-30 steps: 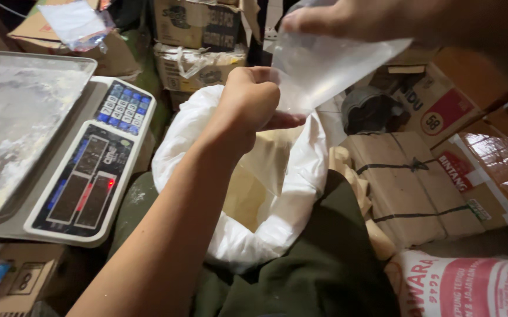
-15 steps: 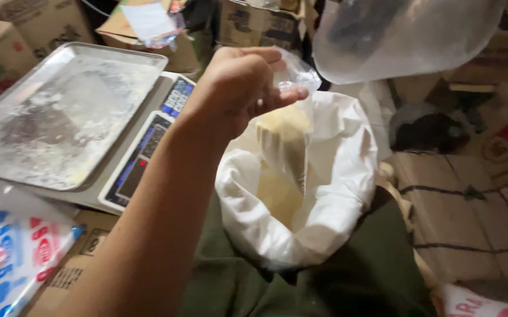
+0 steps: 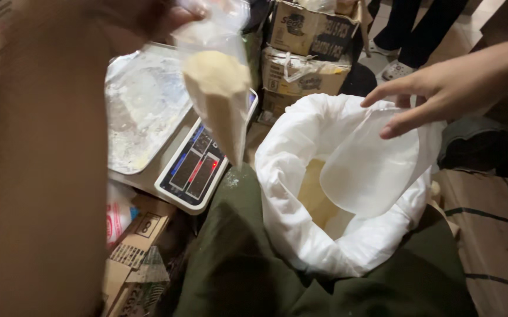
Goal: The person scoops a granular material from a large sack into small plastic bags, weighs each bag on a digital scale, and adjusts the contents with a scoop to reach a target weight. The person then ties the filled bags and sets them aside.
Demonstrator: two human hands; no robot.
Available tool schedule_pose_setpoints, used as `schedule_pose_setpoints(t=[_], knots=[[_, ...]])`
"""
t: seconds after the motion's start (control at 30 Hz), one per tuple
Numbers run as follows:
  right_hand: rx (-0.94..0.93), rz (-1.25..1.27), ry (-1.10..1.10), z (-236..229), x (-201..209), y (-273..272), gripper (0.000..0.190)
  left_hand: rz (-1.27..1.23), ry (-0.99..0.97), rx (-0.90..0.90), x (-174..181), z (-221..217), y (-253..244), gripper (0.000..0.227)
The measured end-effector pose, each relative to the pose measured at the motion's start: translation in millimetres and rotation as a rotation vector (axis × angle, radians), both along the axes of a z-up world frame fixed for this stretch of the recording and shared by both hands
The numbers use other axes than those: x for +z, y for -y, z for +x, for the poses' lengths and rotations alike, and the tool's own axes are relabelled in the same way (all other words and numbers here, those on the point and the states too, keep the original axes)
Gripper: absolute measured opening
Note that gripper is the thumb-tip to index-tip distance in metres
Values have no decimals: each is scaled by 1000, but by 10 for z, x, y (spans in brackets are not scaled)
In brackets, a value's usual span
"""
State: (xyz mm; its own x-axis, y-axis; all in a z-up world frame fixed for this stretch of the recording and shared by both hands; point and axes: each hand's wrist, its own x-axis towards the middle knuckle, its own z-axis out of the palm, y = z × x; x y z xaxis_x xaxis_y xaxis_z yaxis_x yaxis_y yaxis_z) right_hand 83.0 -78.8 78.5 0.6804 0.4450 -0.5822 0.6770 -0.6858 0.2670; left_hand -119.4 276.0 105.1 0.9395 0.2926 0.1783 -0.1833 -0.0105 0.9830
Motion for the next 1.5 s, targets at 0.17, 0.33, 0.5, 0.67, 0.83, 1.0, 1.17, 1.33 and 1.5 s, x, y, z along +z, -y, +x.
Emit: schedule_pose_setpoints(t=[0.17,0.33,0.5,0.67,0.83,1.0,1.17,1.33,1.5], knots=[[40,21,-76,-22,-135,-59,98,201,-82,95,48,-195,-518,55],[16,24,-102,-27,-216,-49,97,365,-165,140,-9,-280,-854,57],[-22,11,-147,-61,-284,-63,97,503,-249,159,-174,-273,-1092,59],[-89,19,-169,-88,-372,-109,95,622,-338,161,-406,-295,-1266,62],[-94,65,-191,-56,-478,-86,95,712,-426,118,-768,-219,-1241,65],[-91,42,-213,-56,-559,-80,96,626,-442,94,-1188,-213,-1206,60],[-46,75,-204,-124,-564,-118,96,745,-357,92,-1508,-158,-1332,53],[54,397,-415,-331,-487,-328,91,975,-274,143,-1742,-21,-1370,69],[96,284,-371,-644,-481,-724,89,1176,-235,271,-1924,83,-1300,68]])
